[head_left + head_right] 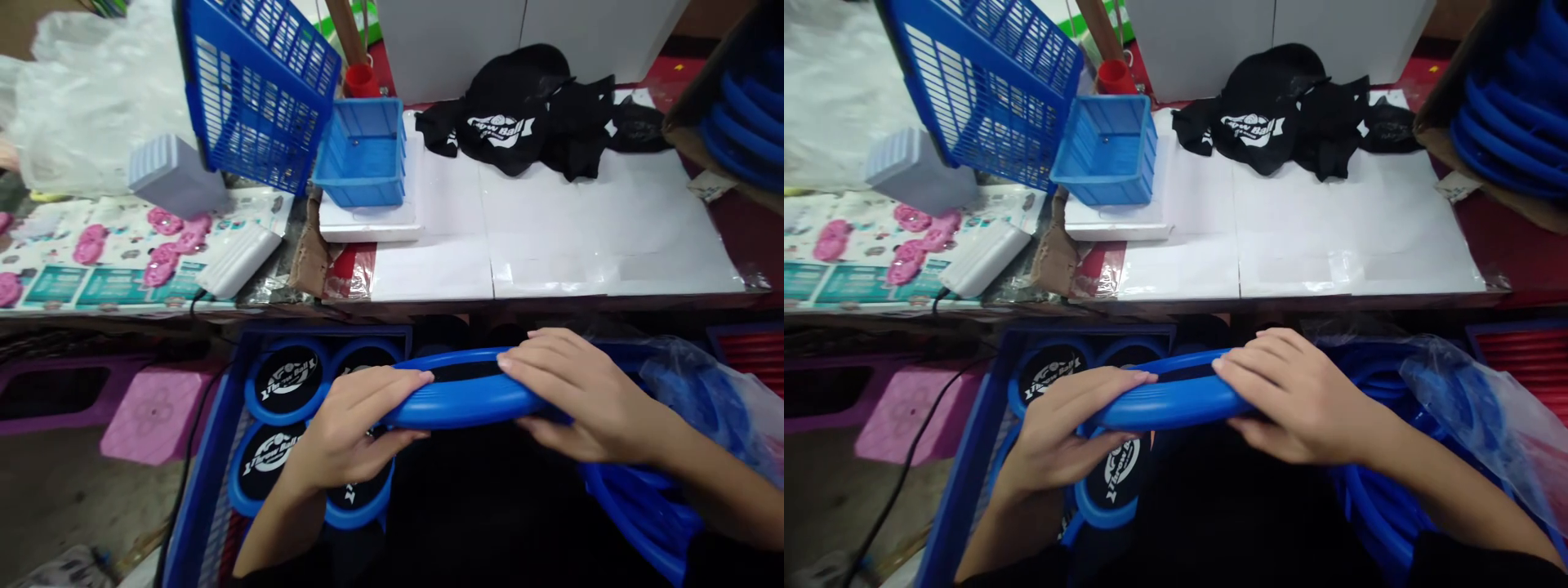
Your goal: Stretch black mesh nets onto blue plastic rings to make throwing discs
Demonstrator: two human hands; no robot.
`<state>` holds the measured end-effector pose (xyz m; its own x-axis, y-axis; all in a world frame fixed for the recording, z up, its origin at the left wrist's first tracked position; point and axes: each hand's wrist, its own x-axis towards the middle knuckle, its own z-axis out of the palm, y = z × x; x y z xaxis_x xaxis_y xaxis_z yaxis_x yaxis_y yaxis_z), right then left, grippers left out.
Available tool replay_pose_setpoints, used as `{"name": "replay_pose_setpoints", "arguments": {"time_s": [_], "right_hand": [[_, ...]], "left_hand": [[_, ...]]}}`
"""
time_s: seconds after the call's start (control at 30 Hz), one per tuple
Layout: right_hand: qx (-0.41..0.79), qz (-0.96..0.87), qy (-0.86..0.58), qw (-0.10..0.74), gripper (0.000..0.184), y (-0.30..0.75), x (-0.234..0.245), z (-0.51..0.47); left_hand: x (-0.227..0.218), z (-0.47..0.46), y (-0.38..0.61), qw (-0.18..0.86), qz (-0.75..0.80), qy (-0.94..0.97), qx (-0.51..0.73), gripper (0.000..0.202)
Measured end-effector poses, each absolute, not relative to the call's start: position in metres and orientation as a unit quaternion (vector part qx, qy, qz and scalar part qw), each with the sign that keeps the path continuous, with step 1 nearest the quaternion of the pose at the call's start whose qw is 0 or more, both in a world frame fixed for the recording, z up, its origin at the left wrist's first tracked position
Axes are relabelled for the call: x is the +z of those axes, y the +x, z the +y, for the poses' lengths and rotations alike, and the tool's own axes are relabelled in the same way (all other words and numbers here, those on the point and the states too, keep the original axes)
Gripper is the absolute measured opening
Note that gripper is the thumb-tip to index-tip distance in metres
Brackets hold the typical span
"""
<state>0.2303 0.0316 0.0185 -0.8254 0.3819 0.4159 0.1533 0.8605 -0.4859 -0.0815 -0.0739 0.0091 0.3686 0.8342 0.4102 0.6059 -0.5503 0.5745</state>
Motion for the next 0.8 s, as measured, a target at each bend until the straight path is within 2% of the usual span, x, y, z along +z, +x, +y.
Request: {"name": "replay_pose_setpoints", "arguments": {"time_s": [0.13, 0.27, 0.57, 0.7, 0.8], "right_hand": [[0.223, -0.946, -0.139, 0.191, 0.037, 0.206, 0.055, 0.022], [0.227, -0.945, -0.159, 0.173, 0.033, 0.2, 0.065, 0.022], [0.25, -0.919, -0.194, 0.233, 0.018, 0.195, 0.044, 0.028], [0.245, -0.911, -0.181, 0.277, 0.021, 0.197, 0.032, 0.038], [0.242, -0.91, -0.178, 0.287, 0.028, 0.217, 0.028, 0.044]], "left_hand": [[0.021, -0.067, -0.07, 0.19, 0.404, 0.83, 0.335, 0.056], [0.028, -0.063, -0.067, 0.211, 0.402, 0.829, 0.328, 0.057], [0.012, -0.062, -0.051, 0.205, 0.46, 0.773, 0.385, 0.039], [0.009, -0.048, -0.051, 0.212, 0.456, 0.777, 0.379, 0.041], [0.002, -0.047, -0.062, 0.203, 0.442, 0.795, 0.362, 0.052]]}}
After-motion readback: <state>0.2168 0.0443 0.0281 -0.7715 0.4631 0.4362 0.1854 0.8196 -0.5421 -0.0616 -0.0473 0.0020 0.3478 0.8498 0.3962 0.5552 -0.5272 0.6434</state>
